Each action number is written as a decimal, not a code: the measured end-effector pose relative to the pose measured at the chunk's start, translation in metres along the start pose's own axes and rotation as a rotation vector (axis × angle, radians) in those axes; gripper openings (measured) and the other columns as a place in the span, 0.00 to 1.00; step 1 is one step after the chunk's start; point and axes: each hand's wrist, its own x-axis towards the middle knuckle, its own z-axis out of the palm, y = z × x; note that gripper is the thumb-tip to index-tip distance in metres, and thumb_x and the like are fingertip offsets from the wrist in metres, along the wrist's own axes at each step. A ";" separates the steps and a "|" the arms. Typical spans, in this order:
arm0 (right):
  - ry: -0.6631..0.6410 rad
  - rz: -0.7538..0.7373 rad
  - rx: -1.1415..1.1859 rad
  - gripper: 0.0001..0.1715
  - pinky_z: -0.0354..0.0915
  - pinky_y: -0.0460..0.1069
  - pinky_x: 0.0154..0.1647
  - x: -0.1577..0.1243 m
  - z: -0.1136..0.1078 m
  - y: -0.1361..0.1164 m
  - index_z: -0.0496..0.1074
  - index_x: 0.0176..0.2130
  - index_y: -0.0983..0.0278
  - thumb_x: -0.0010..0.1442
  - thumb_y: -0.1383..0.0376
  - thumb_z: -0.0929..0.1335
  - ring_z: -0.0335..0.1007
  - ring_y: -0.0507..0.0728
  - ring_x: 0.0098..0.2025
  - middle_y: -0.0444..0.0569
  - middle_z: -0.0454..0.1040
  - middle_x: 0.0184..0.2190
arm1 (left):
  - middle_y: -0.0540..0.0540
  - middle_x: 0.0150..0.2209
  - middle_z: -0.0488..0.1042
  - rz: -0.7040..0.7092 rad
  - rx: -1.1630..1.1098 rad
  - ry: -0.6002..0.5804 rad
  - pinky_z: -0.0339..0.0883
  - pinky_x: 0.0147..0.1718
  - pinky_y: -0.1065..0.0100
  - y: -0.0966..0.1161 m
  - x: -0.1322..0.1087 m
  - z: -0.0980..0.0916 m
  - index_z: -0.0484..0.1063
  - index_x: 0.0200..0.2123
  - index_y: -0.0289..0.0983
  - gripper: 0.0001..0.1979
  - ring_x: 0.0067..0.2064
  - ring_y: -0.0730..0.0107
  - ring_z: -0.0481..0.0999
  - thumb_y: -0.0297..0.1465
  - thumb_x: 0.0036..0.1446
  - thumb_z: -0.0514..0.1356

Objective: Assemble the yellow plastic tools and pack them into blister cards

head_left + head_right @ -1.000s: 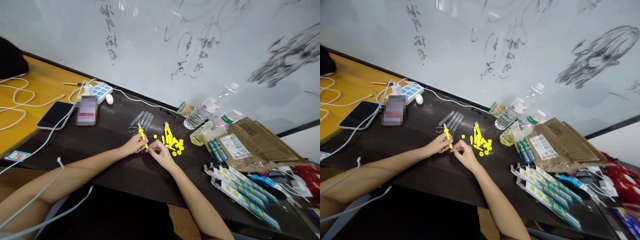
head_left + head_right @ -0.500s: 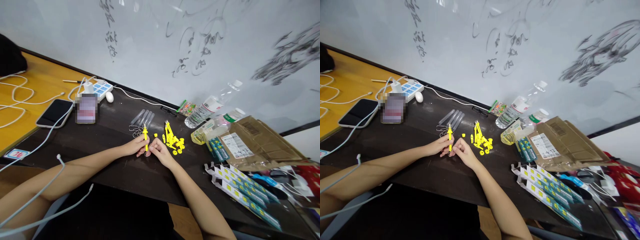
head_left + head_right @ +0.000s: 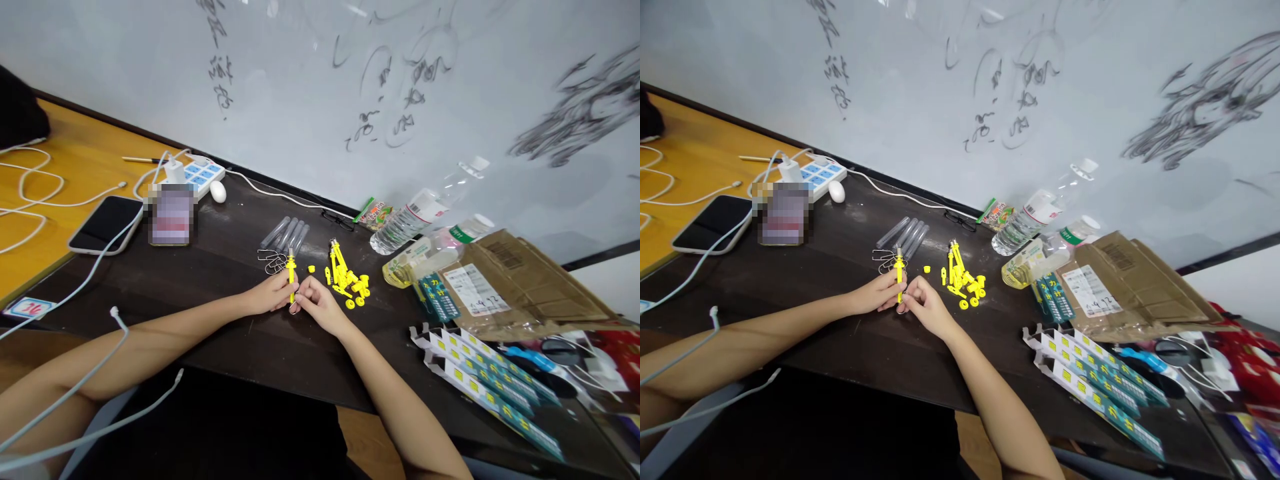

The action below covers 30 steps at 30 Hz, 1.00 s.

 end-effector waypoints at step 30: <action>0.021 0.046 0.122 0.19 0.71 0.49 0.30 0.002 -0.002 0.007 0.57 0.33 0.60 0.57 0.52 0.68 0.69 0.50 0.21 0.37 0.71 0.19 | 0.59 0.18 0.58 -0.074 -0.136 0.046 0.48 0.12 0.81 -0.003 0.002 0.001 0.55 0.35 0.38 0.14 0.15 0.83 0.55 0.43 0.60 0.52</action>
